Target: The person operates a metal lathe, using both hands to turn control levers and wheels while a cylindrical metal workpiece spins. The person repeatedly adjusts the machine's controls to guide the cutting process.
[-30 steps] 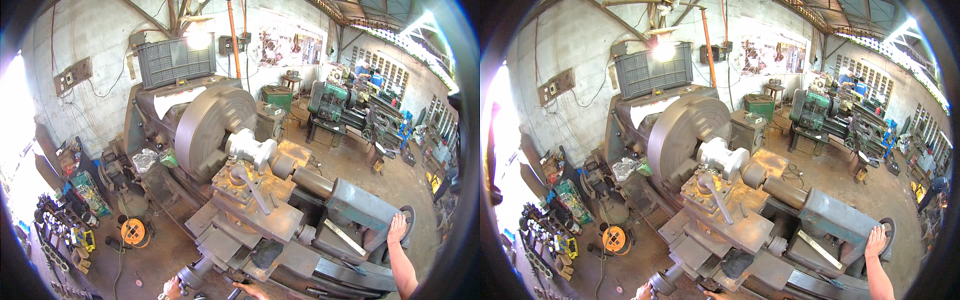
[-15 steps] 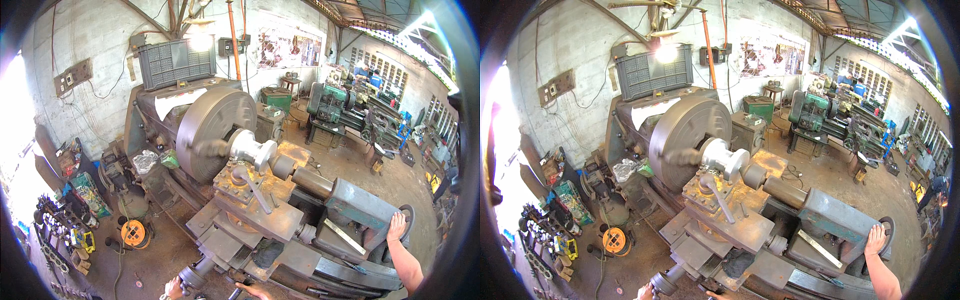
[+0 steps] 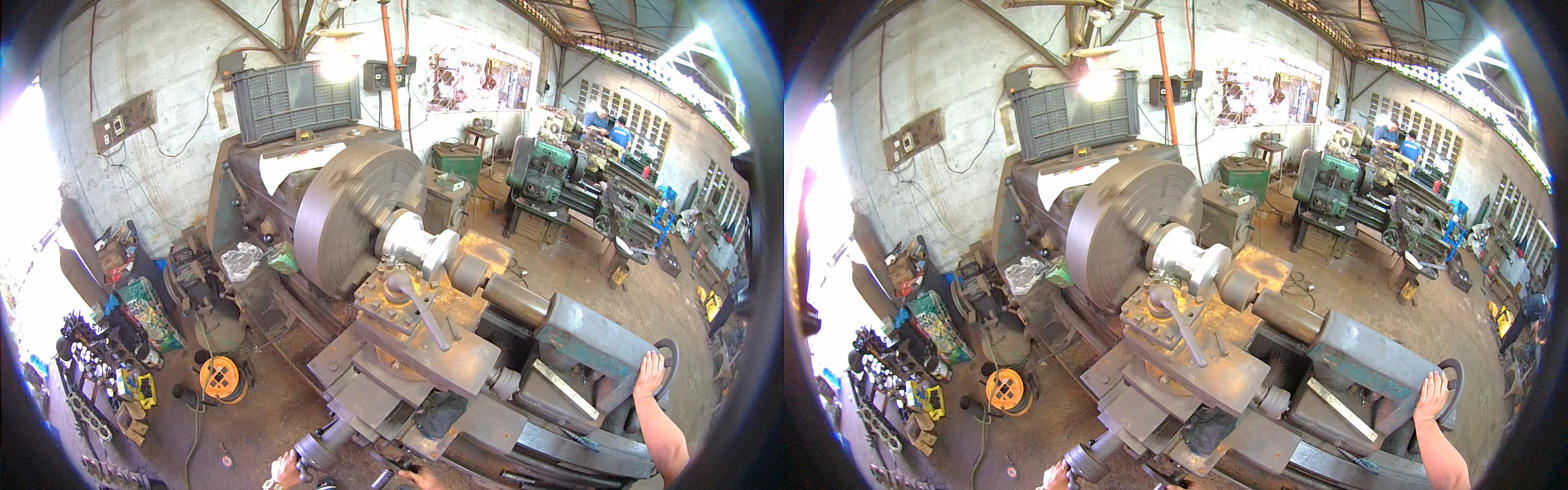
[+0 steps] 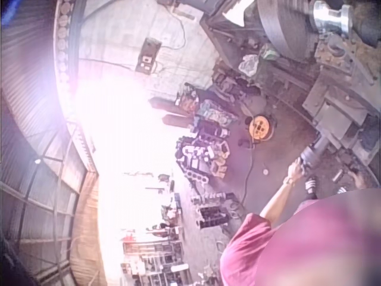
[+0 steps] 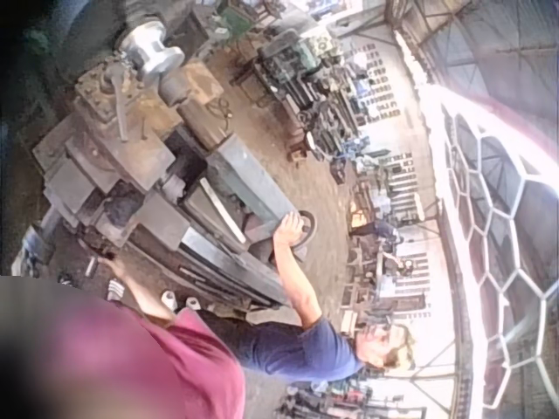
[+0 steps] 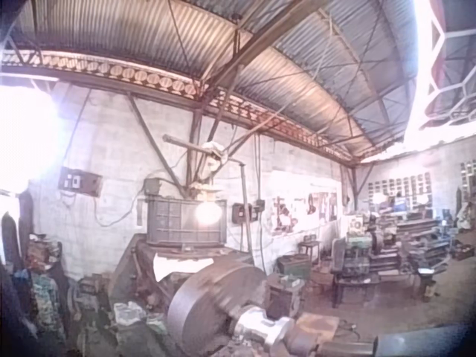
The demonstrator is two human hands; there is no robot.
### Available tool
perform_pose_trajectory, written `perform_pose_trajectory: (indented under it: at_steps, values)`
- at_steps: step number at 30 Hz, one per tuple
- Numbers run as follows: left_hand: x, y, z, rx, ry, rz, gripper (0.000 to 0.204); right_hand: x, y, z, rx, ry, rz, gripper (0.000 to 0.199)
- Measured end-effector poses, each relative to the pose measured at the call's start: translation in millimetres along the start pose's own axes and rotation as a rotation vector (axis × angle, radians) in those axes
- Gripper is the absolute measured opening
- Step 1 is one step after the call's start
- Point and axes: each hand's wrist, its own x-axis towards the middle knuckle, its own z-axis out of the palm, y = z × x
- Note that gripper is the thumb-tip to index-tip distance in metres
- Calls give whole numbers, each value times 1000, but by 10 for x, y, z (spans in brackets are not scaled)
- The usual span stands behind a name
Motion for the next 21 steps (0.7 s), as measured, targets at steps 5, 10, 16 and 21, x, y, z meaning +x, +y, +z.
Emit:
perform_pose_trajectory:
  at_steps: [5,10,16,21]
  values:
    - [23,-26,28,-17,-19,-11,52,101,175,-17,-50,-24,53,73]
    - [50,-27,58,80,27,70,49,289,429,-42,-81,-51,86,74]
    - [49,68,18,57,-69,-76,49,374,668,-16,26,-61,-8,57]
    - [36,149,-47,76,-64,-98,45,302,583,-18,30,-35,-56,36]
